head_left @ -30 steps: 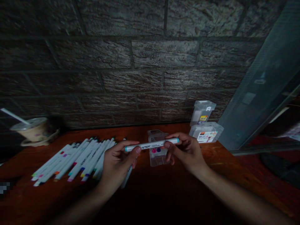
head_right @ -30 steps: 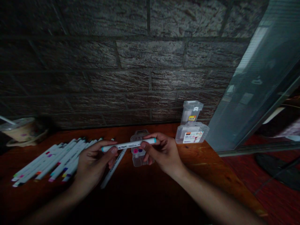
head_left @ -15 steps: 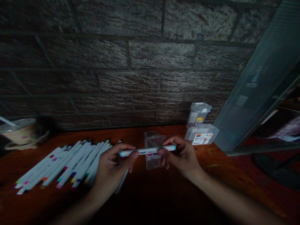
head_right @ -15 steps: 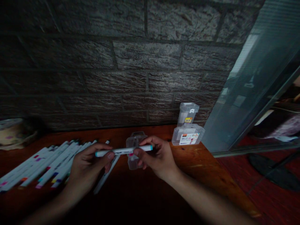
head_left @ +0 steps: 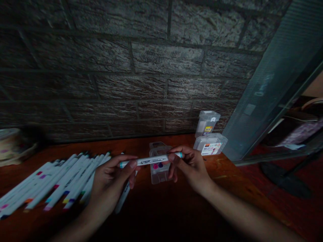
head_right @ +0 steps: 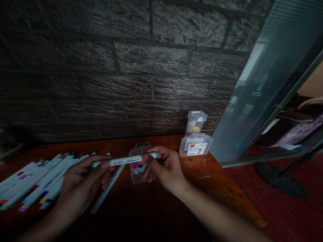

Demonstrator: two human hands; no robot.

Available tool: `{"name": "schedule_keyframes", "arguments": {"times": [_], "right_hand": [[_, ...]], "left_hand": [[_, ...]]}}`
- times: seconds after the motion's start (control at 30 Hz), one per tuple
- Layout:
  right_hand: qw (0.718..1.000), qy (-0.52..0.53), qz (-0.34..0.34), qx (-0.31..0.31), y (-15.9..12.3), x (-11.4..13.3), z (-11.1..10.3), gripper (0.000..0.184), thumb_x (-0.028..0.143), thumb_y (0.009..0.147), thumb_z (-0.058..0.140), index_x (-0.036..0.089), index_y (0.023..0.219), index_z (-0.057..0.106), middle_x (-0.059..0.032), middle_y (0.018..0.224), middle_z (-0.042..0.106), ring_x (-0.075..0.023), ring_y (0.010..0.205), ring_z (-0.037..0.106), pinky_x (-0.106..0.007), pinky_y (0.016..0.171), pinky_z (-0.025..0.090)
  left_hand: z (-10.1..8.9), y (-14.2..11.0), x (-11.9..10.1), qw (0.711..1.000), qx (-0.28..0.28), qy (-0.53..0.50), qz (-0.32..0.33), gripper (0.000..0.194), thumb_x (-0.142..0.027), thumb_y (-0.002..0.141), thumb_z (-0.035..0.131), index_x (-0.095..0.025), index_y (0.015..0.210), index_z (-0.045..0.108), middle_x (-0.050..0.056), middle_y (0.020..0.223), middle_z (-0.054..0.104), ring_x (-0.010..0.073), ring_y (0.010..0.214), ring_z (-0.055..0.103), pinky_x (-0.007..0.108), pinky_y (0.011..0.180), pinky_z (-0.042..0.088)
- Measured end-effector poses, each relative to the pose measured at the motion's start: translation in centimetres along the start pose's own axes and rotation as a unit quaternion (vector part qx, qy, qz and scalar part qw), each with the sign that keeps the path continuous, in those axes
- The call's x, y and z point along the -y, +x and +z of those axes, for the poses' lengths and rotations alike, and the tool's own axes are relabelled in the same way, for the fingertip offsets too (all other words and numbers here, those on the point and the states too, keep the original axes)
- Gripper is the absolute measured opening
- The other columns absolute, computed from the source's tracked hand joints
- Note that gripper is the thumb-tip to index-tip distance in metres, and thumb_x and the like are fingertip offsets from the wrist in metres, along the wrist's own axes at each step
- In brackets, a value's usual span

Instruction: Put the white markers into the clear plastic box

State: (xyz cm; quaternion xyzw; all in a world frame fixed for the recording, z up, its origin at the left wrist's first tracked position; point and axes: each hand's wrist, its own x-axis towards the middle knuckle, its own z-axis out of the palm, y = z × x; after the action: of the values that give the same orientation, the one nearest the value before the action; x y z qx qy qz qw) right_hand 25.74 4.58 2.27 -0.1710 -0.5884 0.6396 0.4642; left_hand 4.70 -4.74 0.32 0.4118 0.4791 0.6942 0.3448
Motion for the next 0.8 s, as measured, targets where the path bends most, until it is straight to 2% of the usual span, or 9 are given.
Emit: {"name": "schedule_keyframes", "arguments": {"times": [0.3,0.43,0.53,0.8], "right_hand": [[0.999,0.035,-0.003,0.019,0.0,0.3,-0.2,0.021,0.037,0.096,0.073,0.018,0.095,0.080,-0.0095,0.086,0.084,-0.0121,0.044,0.069,-0.018,0.038,0.055],[0.998,0.054,0.005,0.027,0.0,0.4,-0.3,0.026,0.037,0.098,0.070,0.015,0.093,0.082,-0.0130,0.089,0.084,-0.0121,0.044,0.069,-0.018,0.038,0.053],[0.997,0.074,0.014,0.020,0.1,0.4,-0.1,0.023,0.036,0.098,0.070,0.016,0.099,0.081,-0.0134,0.095,0.085,-0.0127,0.045,0.070,-0.018,0.038,0.054],[0.994,0.108,0.026,0.019,0.1,0.5,-0.1,0.027,0.040,0.095,0.070,0.015,0.102,0.078,-0.0135,0.090,0.085,-0.0143,0.042,0.069,-0.019,0.037,0.054]], "left_hand": [[1.1,0.2,-1.3,0.993,0.008,-0.119,-0.017,0.024,-0.036,0.083,0.085,-0.016,0.097,0.081,0.001,0.065,0.070,0.0097,0.046,0.057,0.018,0.041,0.046],[1.2,0.2,-1.5,0.989,0.005,-0.145,-0.013,0.025,-0.035,0.084,0.083,-0.016,0.100,0.081,0.001,0.067,0.070,0.0100,0.047,0.058,0.018,0.041,0.047],[1.2,0.1,-1.7,0.988,0.005,-0.152,-0.021,0.026,-0.035,0.084,0.084,-0.016,0.101,0.082,0.002,0.067,0.072,0.0105,0.047,0.058,0.019,0.041,0.047],[1.0,-0.1,-1.9,0.986,0.007,-0.166,-0.014,0.031,-0.035,0.084,0.083,-0.014,0.107,0.081,0.007,0.070,0.075,0.0137,0.053,0.060,0.022,0.045,0.050]]}}
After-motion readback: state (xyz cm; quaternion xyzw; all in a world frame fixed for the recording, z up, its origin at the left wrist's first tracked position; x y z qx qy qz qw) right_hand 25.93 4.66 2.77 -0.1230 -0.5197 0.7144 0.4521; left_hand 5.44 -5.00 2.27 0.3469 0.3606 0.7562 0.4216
